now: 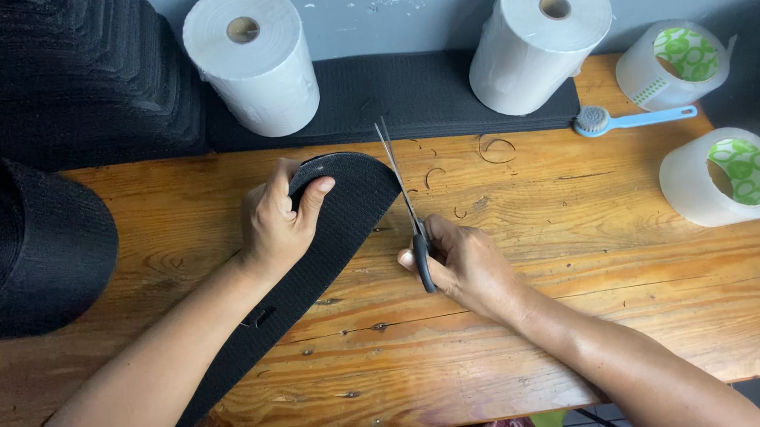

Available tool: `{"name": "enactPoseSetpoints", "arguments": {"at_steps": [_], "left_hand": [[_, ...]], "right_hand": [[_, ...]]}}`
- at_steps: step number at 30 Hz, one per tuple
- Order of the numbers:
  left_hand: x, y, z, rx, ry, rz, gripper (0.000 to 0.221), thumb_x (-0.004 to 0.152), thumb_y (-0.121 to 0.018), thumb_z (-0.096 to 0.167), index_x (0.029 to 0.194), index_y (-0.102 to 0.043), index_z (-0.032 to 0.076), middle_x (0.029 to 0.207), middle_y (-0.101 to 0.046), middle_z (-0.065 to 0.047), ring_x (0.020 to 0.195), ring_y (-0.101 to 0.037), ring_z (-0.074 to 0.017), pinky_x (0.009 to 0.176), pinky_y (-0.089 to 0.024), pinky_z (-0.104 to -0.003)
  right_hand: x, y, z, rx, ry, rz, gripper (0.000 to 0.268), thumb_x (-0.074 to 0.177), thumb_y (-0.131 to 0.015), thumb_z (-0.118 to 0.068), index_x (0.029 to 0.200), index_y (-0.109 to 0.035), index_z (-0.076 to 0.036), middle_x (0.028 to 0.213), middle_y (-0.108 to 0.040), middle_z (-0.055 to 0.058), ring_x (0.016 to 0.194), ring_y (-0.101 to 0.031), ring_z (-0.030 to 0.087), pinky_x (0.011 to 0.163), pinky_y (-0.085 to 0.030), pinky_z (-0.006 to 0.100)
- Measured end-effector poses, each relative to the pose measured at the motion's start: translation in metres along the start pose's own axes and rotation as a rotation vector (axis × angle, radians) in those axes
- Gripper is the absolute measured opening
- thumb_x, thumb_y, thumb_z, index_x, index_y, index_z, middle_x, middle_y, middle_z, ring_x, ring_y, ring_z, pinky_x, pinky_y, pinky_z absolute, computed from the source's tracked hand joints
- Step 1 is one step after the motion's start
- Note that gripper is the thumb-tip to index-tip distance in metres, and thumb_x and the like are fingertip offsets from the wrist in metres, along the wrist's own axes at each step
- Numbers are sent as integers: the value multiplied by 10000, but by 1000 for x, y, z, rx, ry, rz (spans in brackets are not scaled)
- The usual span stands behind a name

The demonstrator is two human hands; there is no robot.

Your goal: Trimming and shaping a black foam piece using scissors on a workbench.

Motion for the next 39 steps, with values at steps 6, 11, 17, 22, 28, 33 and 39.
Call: {"name": "enactPoseSetpoints", "arguments": {"at_steps": [6,11,17,22,28,33,39], "left_hand": [[-4,-1,-4,18,-11,-26,228,995,-733,249,915,-625,65,655,-603,-151,582,-654,-377,518,-524,-386],[-2,0,0,32,-20,-22,230,995,-738,251,910,-623,71,651,-604,-131,575,-659,-358,527,-532,-369],[-1,-1,0,22,-24,-20,241,1002,-727,244,899,-609,60,652,-589,-155,584,-652,-387,521,-526,-386],[-1,0,1,19,-24,-18,239,1004,-725,244,903,-605,63,654,-594,-153,586,-655,-384,527,-530,-385],[4,2,5,-28,21,-25,220,1002,-729,228,911,-616,62,666,-618,-138,604,-679,-358,545,-540,-361],[4,1,3,-72,63,-25,225,992,-743,216,924,-618,42,678,-630,-175,626,-681,-403,536,-532,-396],[1,-1,-1,-91,66,-58,215,984,-750,206,920,-627,42,679,-635,-183,636,-687,-394,531,-528,-393]], "right_hand": [[0,1,-2,-24,8,-10,293,836,-759,-393,803,-674,-115,546,-680,97,515,-656,262,564,-522,324],[1,1,-3,-8,1,-4,301,818,-768,-401,795,-672,-116,530,-677,88,493,-667,242,552,-519,315],[4,0,2,-16,-12,-18,312,827,-759,-404,798,-662,-109,540,-689,89,474,-665,242,537,-514,312],[-4,0,-14,25,-50,-22,285,846,-753,-351,775,-648,-95,520,-697,63,420,-633,194,500,-501,264],[-1,6,-13,95,-18,-18,263,876,-744,-302,787,-659,-69,544,-718,93,377,-611,176,437,-488,238],[10,22,3,159,27,80,281,925,-704,-304,811,-649,-54,586,-738,110,383,-638,177,441,-510,241],[1,53,-29,-231,0,172,225,926,-713,-291,887,-676,-73,657,-751,106,521,-695,240,596,-544,322]]}}
Point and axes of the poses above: each hand's wrist, its own x-axis towards the middle knuckle, its own y-axis out of the back of the hand, z = x × y, the point moved 2 cm from there along x, towards the middle knuckle
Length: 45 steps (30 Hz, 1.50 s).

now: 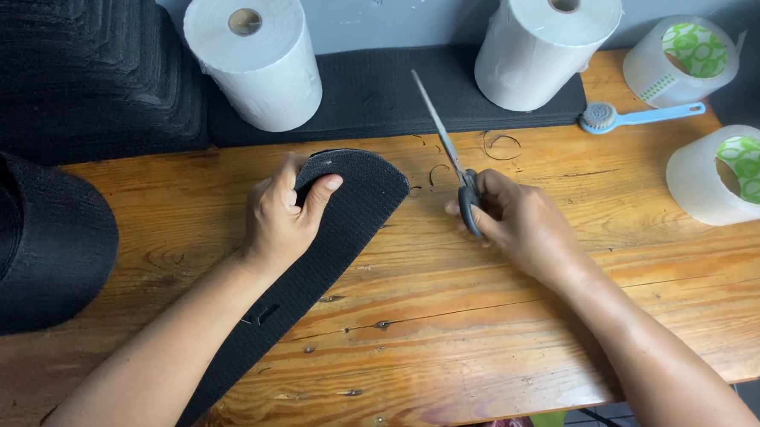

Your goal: Trimming and shaping a black foam piece using scissors on a workbench.

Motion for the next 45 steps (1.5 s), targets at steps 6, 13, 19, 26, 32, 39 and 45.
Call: {"name": "enactPoseSetpoints", "arguments": {"at_steps": [6,13,19,26,32,39,45], "left_hand": [[3,-1,4,2,-17,-23,205,971,-766,208,924,-650,45,676,-651,-161,606,-687,-353,527,-531,-378],[-1,-3,0,98,51,-200,258,1021,-640,328,1095,-612,83,920,-742,-83,790,-726,-317,676,-520,-414],[4,-4,5,75,29,-251,289,1027,-626,319,1104,-621,41,968,-750,-109,848,-738,-308,724,-545,-397],[-2,-21,9,104,47,-333,323,1012,-632,362,1120,-631,57,934,-728,-121,846,-712,-331,724,-516,-422],[-3,-49,36,-6,69,-334,324,971,-727,351,998,-642,40,763,-687,-181,716,-710,-333,604,-541,-405],[9,-63,58,-136,74,-470,333,993,-687,334,1097,-647,20,905,-731,-209,861,-736,-379,745,-577,-437],[17,-65,59,24,36,-526,334,1005,-658,403,1063,-645,75,802,-716,-163,726,-722,-290,631,-554,-354]], "right_hand": [[10,29,26,-632,34,36,328,894,-702,-398,1076,-666,-127,872,-780,99,860,-746,350,777,-572,464],[14,49,64,-818,-52,121,352,929,-597,-518,1192,-654,-292,928,-761,64,866,-696,419,632,-509,513],[14,47,91,-997,61,192,339,948,-580,-527,1173,-639,-281,873,-764,48,813,-729,363,533,-479,494],[4,40,83,-1219,79,150,326,971,-512,-615,993,-671,-331,698,-723,-8,698,-739,289,484,-454,381],[-6,38,60,-1017,109,158,252,892,-674,-482,966,-682,-241,694,-724,70,723,-748,336,649,-581,429],[7,28,52,-694,324,200,179,1000,-615,-381,1007,-679,-214,836,-748,71,757,-734,381,654,-590,499],[-7,22,12,-72,227,-102,323,1006,-540,-439,944,-671,-150,722,-724,169,738,-724,423,719,-561,492]]}}
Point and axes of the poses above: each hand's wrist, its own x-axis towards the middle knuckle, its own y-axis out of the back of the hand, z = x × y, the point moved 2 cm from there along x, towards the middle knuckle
